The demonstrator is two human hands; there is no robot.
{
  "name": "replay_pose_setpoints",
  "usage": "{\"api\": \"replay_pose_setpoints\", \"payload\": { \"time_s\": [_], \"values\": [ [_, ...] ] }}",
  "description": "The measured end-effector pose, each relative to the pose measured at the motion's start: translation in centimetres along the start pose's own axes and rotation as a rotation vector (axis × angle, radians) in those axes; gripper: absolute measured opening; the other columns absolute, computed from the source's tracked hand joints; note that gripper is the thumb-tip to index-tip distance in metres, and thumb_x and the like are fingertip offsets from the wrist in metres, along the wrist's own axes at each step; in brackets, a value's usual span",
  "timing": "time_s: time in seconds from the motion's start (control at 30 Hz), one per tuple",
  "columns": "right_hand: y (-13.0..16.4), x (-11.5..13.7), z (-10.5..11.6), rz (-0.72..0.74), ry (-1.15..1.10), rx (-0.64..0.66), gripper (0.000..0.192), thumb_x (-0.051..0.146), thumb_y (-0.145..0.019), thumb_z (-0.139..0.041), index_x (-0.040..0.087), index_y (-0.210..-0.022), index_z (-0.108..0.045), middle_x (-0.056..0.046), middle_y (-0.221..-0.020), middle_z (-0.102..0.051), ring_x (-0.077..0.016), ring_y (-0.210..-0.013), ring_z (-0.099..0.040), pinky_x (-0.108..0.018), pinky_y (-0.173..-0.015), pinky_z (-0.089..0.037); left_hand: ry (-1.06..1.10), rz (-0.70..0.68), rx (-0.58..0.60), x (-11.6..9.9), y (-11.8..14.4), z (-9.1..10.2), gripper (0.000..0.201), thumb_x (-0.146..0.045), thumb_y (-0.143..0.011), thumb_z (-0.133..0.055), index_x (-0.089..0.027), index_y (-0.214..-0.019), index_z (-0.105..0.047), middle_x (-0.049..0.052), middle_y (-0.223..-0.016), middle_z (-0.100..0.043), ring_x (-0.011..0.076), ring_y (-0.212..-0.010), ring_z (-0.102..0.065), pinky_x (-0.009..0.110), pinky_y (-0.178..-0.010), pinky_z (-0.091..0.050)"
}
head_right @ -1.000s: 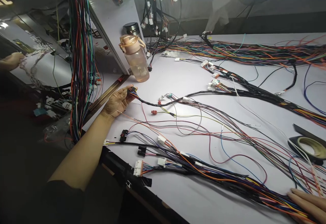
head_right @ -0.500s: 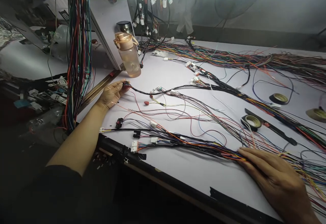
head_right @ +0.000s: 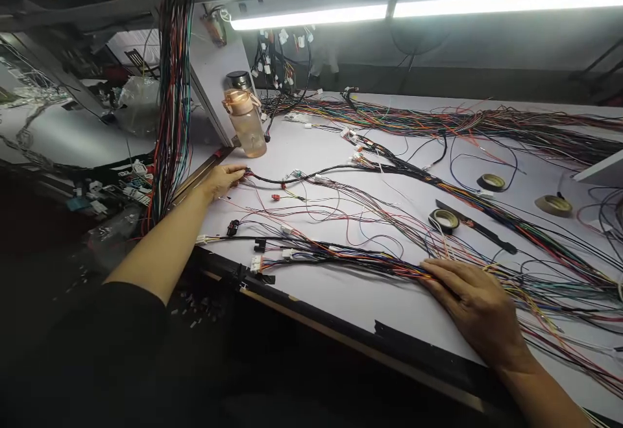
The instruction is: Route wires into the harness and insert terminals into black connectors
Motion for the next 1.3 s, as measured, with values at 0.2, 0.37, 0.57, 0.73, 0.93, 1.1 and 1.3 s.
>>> {"api": "replay_pose_setpoints", "payload": {
  "time_s": [0.2,0.37,0.57,0.73,0.93,1.1,1.3],
  "values": [
    [0.1,-0.1,-0.1,-0.006,-0.019,-0.006,0.027,0.041,-0.092,-0.055,0.026,-0.108,-0.070,-0.004,-0.108,-0.069,-0.0244,-0.099,-0.064,-0.040,-0.092,-0.049,-0.252,-0.086,-0.050,-1.7,0.9,0.1,0.024,-0.019,-0.061,-0.080,-0.014,-0.084,-0.074,0.006,-0.081,-0.071,0.0201,-0.086,-0.063,0.032,-0.088,-0.046],
    [0.3,-0.2,-0.1,-0.008,-0.018,-0.008,0.027,0.042,-0.093,-0.052,0.026,-0.107,-0.069,-0.004,-0.108,-0.069,-0.0249,-0.100,-0.064,-0.040,-0.092,-0.047,-0.364,-0.192,-0.111,-2.9,3.3,1.4,0.028,-0.025,-0.070,-0.073,-0.013,-0.095,-0.073,0.008,-0.094,-0.071,0.0200,-0.089,-0.061,0.032,-0.089,-0.045],
    [0.4,-0.2,-0.1,0.004,0.002,-0.008,0.029,0.043,-0.094,-0.049,0.025,-0.106,-0.068,-0.005,-0.108,-0.069,-0.0259,-0.100,-0.063,-0.041,-0.090,-0.046,-0.490,-0.360,-0.207,-4.0,10.5,3.7,0.031,-0.035,-0.083,-0.060,-0.015,-0.105,-0.070,0.009,-0.107,-0.067,0.0188,-0.094,-0.059,0.029,-0.086,-0.045],
    [0.5,-0.4,-0.3,0.024,0.011,-0.017,0.035,0.047,-0.094,-0.047,0.023,-0.105,-0.069,-0.006,-0.108,-0.069,-0.0264,-0.101,-0.062,-0.041,-0.088,-0.045,-0.605,-0.401,-0.133,-2.0,17.0,2.3,0.031,-0.039,-0.082,-0.061,-0.019,-0.103,-0.071,0.008,-0.102,-0.068,0.0207,-0.093,-0.060,0.034,-0.089,-0.046],
    [0.2,-0.3,-0.4,0.053,0.075,-0.002,0.031,0.043,-0.095,-0.051,0.020,-0.105,-0.070,-0.005,-0.108,-0.070,-0.0234,-0.101,-0.063,-0.037,-0.087,-0.044,-0.788,-0.403,-0.004,-0.5,18.7,0.5,0.040,-0.039,-0.078,-0.065,-0.026,-0.115,-0.067,0.008,-0.122,-0.065,0.0299,-0.118,-0.053,0.048,-0.106,-0.034],
    [0.0,0.0,-0.2,0.079,0.122,0.028,0.035,0.044,-0.097,-0.047,0.020,-0.109,-0.069,-0.006,-0.111,-0.069,-0.0231,-0.104,-0.062,-0.037,-0.090,-0.041,-0.814,-0.414,0.087,-0.8,18.0,0.5,0.042,-0.040,-0.080,-0.062,-0.024,-0.118,-0.065,0.009,-0.118,-0.065,0.0277,-0.112,-0.057,0.045,-0.101,-0.041],
    [-1.0,0.1,0.2,0.113,0.161,0.070,0.044,0.052,-0.098,-0.041,0.021,-0.115,-0.066,-0.008,-0.113,-0.069,-0.0248,-0.108,-0.061,-0.040,-0.089,-0.040,-0.625,-0.491,0.067,-2.6,19.8,0.5,0.037,-0.039,-0.084,-0.062,-0.025,-0.119,-0.063,0.007,-0.113,-0.061,0.0216,-0.105,-0.058,0.037,-0.098,-0.047]
  ]
}}
Point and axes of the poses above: each hand's wrist, its own y-axis away from the middle knuckle, its own z-axis out of the back of the hand, x = y × z, the point moved 5 cm from there along -y, towards the middle knuckle
